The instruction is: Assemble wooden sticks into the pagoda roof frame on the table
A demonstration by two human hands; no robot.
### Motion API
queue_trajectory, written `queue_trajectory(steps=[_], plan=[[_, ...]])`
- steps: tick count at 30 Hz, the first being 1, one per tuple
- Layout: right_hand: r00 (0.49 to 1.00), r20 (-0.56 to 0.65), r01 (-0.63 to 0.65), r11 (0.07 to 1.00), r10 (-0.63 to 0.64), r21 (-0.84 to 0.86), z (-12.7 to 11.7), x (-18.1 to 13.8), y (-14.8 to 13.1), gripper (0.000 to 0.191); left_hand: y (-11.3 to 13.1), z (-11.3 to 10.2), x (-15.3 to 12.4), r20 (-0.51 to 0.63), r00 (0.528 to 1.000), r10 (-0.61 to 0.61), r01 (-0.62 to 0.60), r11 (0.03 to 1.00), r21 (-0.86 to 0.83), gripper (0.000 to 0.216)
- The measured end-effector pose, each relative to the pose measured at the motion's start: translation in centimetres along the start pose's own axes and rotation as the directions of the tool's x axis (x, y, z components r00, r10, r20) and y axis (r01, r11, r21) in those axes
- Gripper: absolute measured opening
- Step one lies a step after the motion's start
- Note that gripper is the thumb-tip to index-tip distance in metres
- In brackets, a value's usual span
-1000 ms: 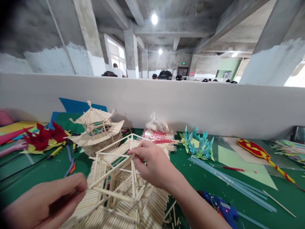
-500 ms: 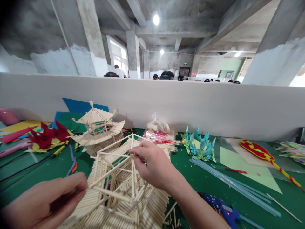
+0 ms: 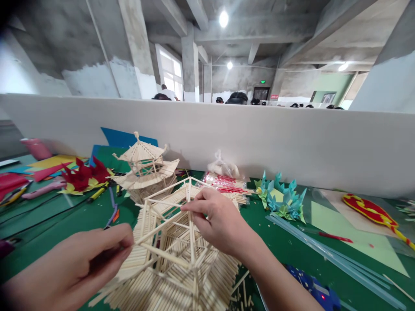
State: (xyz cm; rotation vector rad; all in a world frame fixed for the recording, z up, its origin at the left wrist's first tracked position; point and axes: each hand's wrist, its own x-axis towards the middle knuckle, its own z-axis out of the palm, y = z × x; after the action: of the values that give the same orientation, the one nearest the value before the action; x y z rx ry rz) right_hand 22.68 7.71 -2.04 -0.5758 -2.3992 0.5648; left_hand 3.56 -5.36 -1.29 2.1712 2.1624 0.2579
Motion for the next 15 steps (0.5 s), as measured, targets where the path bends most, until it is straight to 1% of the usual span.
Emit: queue_trajectory(steps=[1,3,7,10,13,15], plan=[[1.0,0.002,-0.003,1.0,0.003,0.007,0.0,0.0,0.0,0.032,0.1,-0.2,0.0,0.022,1.0,-0.001,0.001,1.0,0.026,0.026],[1.0,0.003,-0.007,1.0,0.007,0.015,0.0,0.0,0.0,0.031,0.1,-0.5,0.0,0.014,1.0,0.025,-0.026,0.997,0.071,0.025],[1.0,0.01,-0.015,1.0,0.015,0.007,-0.1,0.0,-0.1,0.029,0.0,-0.2,-0.1,-0.071,0.989,0.13,-0.117,0.979,0.164,0.025],[1.0,0.003,-0.008,1.0,0.008,0.008,0.0,0.1,0.0,0.028,0.1,0.5,-0.7,-0.125,0.98,0.156,-0.12,0.958,0.259,0.025],[1.0,-0.016,0.002,1.0,-0.002,0.012,0.0,0.1,0.1,0.028,0.3,1.1,-1.3,-0.167,0.966,0.195,-0.122,0.922,0.368,0.031],[1.0,-0.013,0.002,1.0,-0.002,0.013,0.1,0.0,0.1,0.028,0.3,1.4,-1.5,-0.225,0.95,0.217,-0.105,0.899,0.424,0.033]])
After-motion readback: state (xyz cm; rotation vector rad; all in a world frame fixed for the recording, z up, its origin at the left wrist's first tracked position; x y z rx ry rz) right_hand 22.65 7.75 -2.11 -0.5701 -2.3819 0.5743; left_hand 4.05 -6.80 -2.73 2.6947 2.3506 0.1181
